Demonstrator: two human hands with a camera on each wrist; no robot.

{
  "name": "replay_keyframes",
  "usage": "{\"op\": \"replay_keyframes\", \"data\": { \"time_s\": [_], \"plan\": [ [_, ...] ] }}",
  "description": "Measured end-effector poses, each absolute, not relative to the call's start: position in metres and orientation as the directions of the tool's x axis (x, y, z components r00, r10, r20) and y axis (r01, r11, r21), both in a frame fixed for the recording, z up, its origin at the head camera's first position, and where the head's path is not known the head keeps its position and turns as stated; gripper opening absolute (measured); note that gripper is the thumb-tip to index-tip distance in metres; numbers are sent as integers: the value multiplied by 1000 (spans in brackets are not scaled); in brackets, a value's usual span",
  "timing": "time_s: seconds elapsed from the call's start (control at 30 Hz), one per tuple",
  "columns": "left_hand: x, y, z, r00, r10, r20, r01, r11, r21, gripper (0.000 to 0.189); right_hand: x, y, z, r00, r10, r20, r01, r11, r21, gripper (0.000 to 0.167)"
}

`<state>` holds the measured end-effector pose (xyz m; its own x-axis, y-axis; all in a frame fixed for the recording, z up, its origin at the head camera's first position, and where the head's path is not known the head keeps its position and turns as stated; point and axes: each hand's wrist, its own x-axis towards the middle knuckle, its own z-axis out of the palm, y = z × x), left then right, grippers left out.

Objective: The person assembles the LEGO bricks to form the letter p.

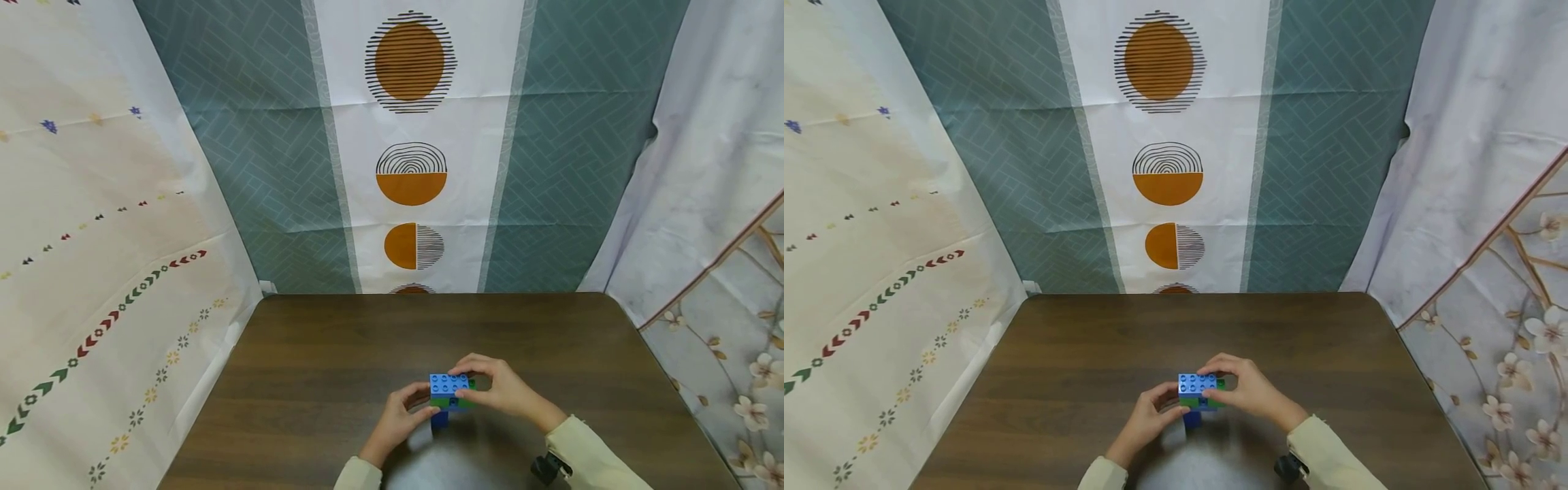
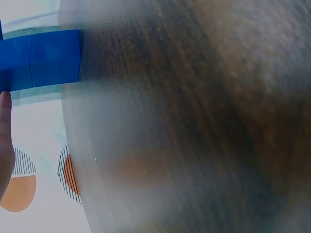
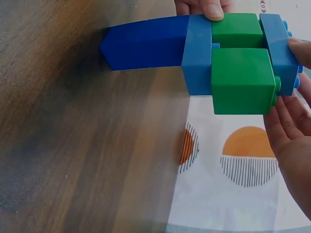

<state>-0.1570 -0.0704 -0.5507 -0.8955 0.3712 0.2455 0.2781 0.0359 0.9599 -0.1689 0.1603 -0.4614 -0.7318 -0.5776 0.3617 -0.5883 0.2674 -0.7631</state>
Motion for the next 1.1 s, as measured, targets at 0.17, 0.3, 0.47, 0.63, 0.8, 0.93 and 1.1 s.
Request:
{"op": "replay_keyframes", "data": {
  "time_s": [0.17,0.3,0.47,0.63,0.8,0.93,1.1],
  "plan": [
    [-157,-70,-550,-899,367,241,274,42,961,31,-168,160,-458,-757,-572,315,-552,303,-777,27],
    [-157,-70,-549,-901,364,235,270,48,962,31,-169,160,-455,-763,-579,287,-527,300,-795,27],
    [-157,-70,-550,-899,368,236,271,44,962,31,-170,161,-455,-774,-581,251,-492,303,-816,26],
    [-157,-70,-549,-906,364,215,251,52,967,31,-176,163,-470,-772,-584,252,-494,300,-816,27],
    [-156,-70,-548,-911,358,204,242,63,968,31,-184,167,-485,-782,-579,232,-482,325,-813,29],
    [-156,-70,-547,-912,358,202,244,74,967,31,-185,169,-485,-789,-575,217,-468,334,-818,29],
    [-155,-70,-547,-910,355,213,256,77,964,30,-185,169,-484,-783,-582,220,-474,329,-817,30]
  ]
}}
